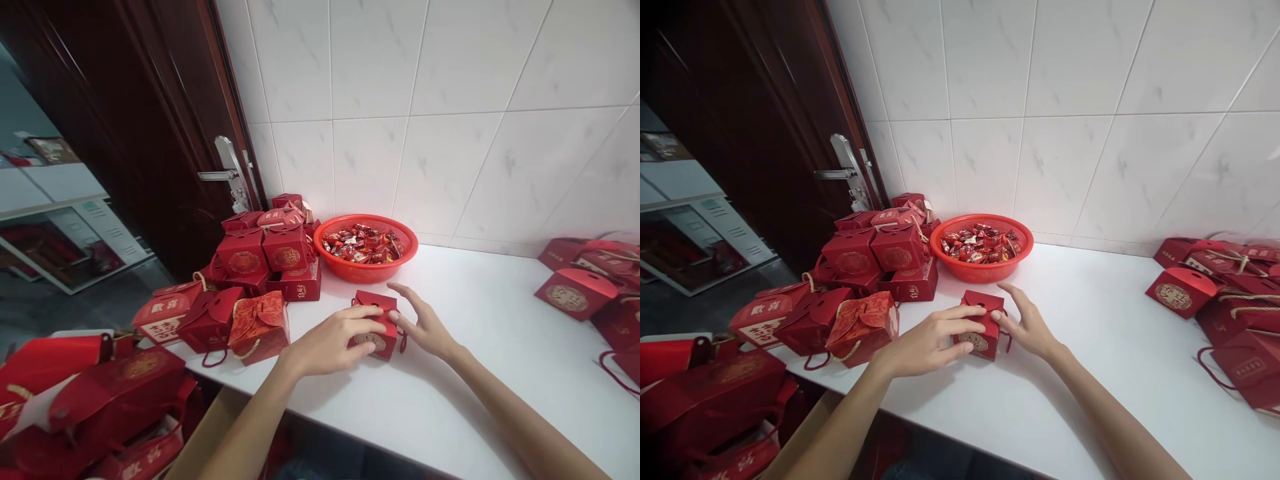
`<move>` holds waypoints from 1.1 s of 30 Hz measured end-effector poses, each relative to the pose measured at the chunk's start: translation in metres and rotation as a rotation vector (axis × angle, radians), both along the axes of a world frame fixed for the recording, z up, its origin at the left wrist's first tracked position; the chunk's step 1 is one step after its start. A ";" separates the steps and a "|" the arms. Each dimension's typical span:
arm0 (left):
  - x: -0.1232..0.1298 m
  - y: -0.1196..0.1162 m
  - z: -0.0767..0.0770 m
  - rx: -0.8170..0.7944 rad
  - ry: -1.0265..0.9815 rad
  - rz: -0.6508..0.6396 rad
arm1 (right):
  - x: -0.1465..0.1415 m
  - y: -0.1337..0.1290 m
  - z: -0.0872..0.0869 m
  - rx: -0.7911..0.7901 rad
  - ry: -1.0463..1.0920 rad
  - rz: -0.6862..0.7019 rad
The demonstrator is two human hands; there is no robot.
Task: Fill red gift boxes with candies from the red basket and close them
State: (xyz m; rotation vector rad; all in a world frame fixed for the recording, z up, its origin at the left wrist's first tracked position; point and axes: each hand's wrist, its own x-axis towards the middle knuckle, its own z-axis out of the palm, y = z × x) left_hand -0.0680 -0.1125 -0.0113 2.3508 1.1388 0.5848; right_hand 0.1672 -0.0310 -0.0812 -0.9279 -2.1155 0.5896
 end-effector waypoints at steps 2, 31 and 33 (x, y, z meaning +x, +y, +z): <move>-0.017 -0.005 0.004 0.033 -0.020 0.112 | -0.001 -0.004 0.000 -0.089 0.019 0.067; -0.082 -0.012 -0.008 0.110 0.094 0.747 | -0.002 -0.015 0.004 -0.223 0.140 0.099; -0.078 -0.008 -0.010 0.115 -0.025 0.746 | -0.002 -0.016 0.004 -0.215 0.134 0.115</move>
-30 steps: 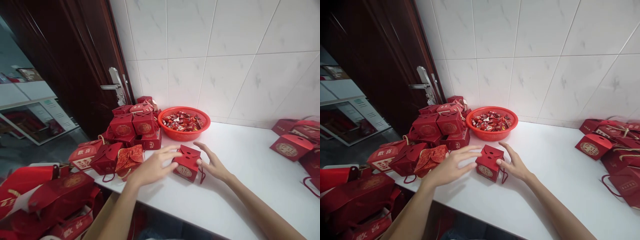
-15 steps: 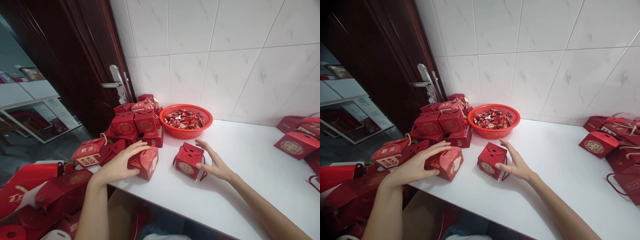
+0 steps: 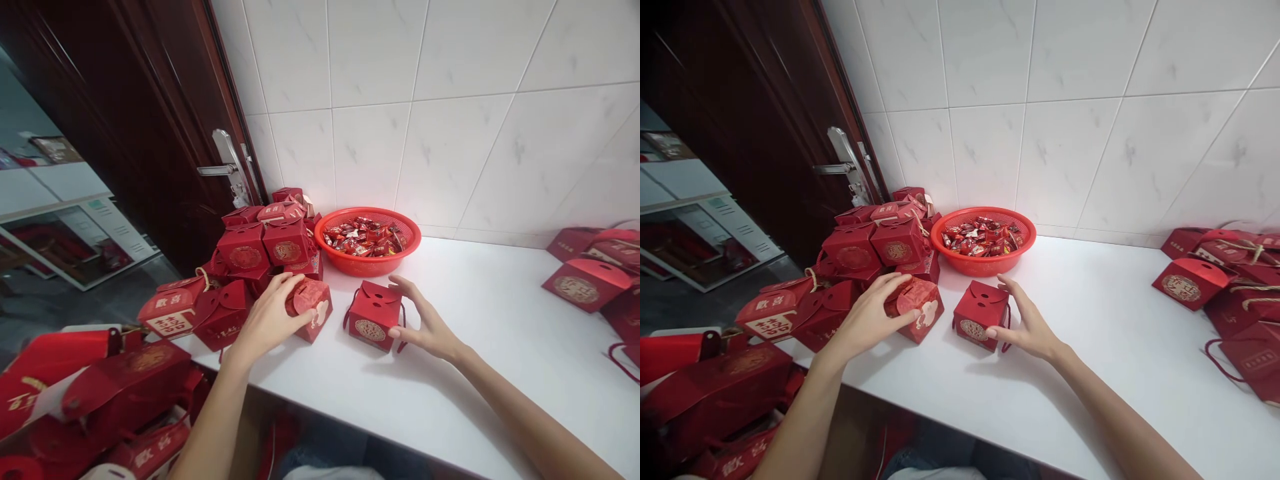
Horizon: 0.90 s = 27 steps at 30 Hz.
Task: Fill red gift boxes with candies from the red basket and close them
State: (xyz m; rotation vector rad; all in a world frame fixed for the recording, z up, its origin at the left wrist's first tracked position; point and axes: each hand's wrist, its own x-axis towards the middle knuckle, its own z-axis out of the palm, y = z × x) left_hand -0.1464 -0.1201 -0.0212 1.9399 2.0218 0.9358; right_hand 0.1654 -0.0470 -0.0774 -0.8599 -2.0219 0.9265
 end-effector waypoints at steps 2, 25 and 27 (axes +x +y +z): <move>0.000 0.004 0.003 0.039 -0.216 -0.026 | 0.000 -0.001 0.001 0.002 -0.010 0.009; -0.005 0.033 0.029 0.027 -0.554 -0.570 | -0.008 0.006 -0.006 0.095 0.063 -0.120; -0.005 0.035 0.029 0.017 -0.565 -0.570 | -0.007 0.006 -0.005 0.095 0.057 -0.116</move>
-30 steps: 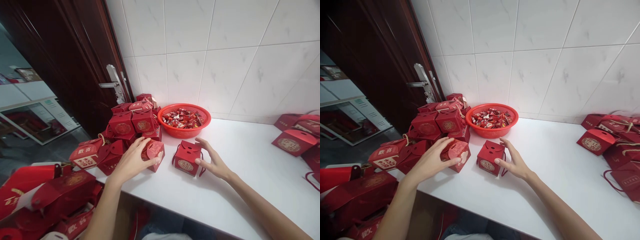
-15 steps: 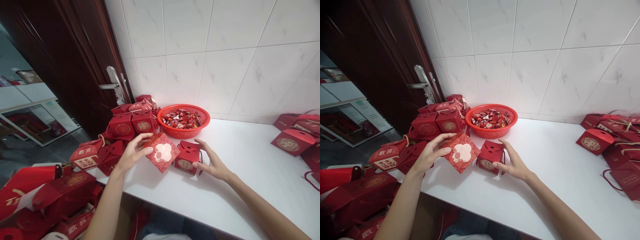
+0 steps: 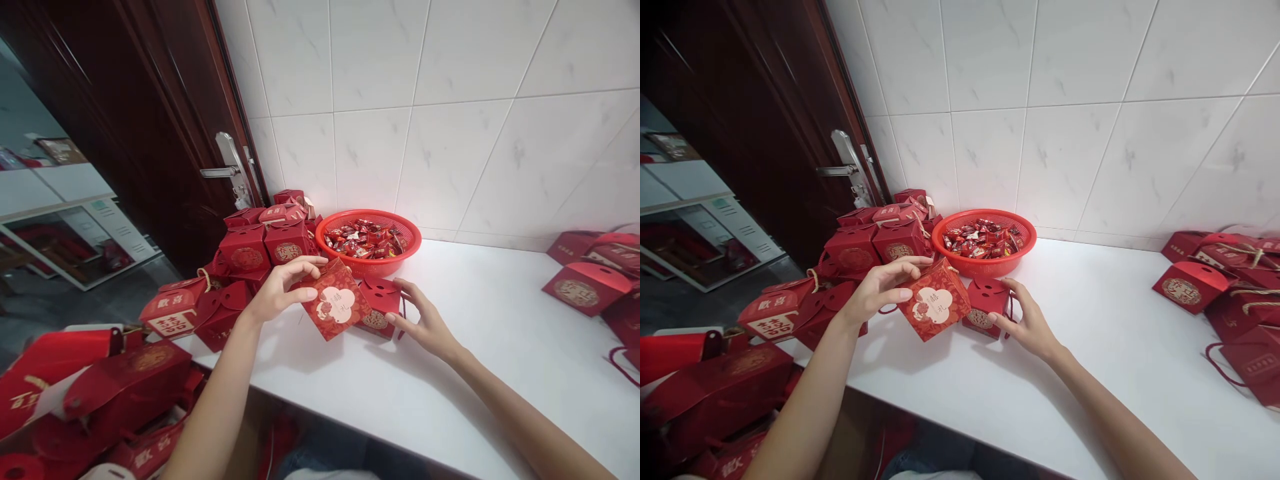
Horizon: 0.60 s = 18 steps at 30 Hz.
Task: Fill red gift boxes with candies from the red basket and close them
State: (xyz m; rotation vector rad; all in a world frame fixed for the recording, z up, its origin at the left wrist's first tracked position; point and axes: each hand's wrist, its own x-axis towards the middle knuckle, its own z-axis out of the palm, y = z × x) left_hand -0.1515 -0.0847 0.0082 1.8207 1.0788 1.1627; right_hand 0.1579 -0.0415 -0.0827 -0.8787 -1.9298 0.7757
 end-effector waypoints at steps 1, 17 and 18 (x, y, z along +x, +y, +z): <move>0.000 0.000 0.000 -0.006 -0.005 0.000 | 0.000 0.000 0.000 -0.002 -0.004 0.002; -0.042 -0.018 0.065 0.153 0.015 0.307 | 0.003 0.001 -0.001 -0.038 -0.048 -0.012; -0.046 -0.016 0.077 0.182 0.034 0.349 | 0.003 0.001 -0.001 -0.050 -0.048 -0.016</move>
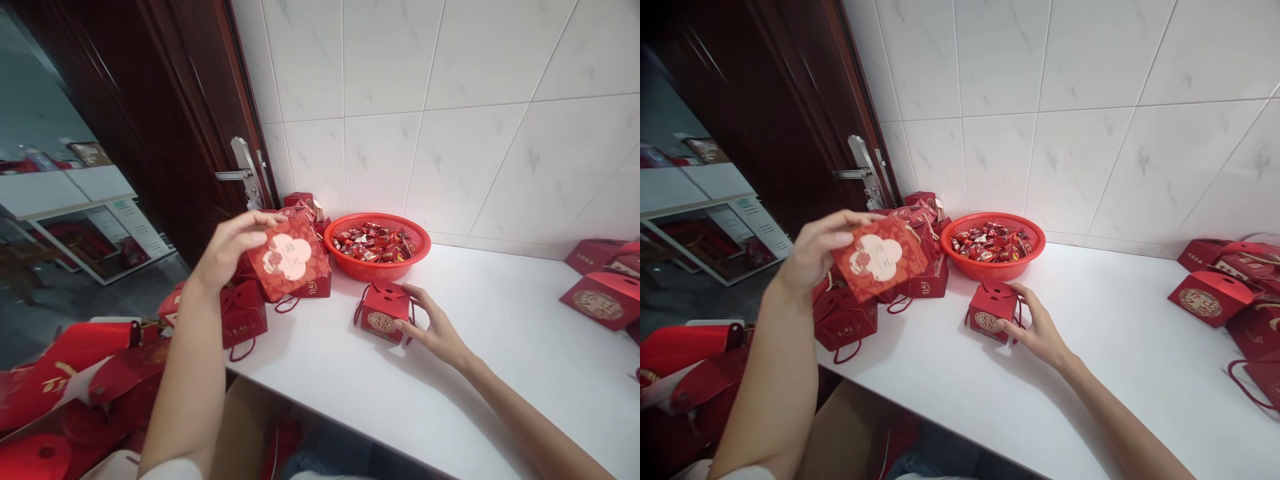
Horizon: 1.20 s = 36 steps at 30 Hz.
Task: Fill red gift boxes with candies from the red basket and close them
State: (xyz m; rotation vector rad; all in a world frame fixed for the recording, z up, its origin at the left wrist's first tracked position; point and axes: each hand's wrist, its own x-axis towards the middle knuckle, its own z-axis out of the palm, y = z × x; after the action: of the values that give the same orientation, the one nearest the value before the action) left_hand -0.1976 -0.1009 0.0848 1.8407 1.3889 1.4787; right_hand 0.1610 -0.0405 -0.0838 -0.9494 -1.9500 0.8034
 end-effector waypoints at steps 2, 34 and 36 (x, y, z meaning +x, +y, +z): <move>-0.006 0.007 0.025 0.026 0.077 0.072 | 0.000 0.000 0.000 -0.024 0.006 -0.006; 0.048 0.081 0.048 0.079 0.693 -0.086 | -0.004 -0.001 0.000 -0.063 0.073 0.028; 0.078 0.073 0.028 0.040 0.791 -0.305 | -0.004 -0.001 -0.001 -0.063 0.092 0.024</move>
State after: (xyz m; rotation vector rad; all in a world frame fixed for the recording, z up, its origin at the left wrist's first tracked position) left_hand -0.1194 -0.0281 0.1125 2.6702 1.2784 0.6346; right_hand 0.1571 -0.0417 -0.0846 -0.9114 -1.8696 0.9109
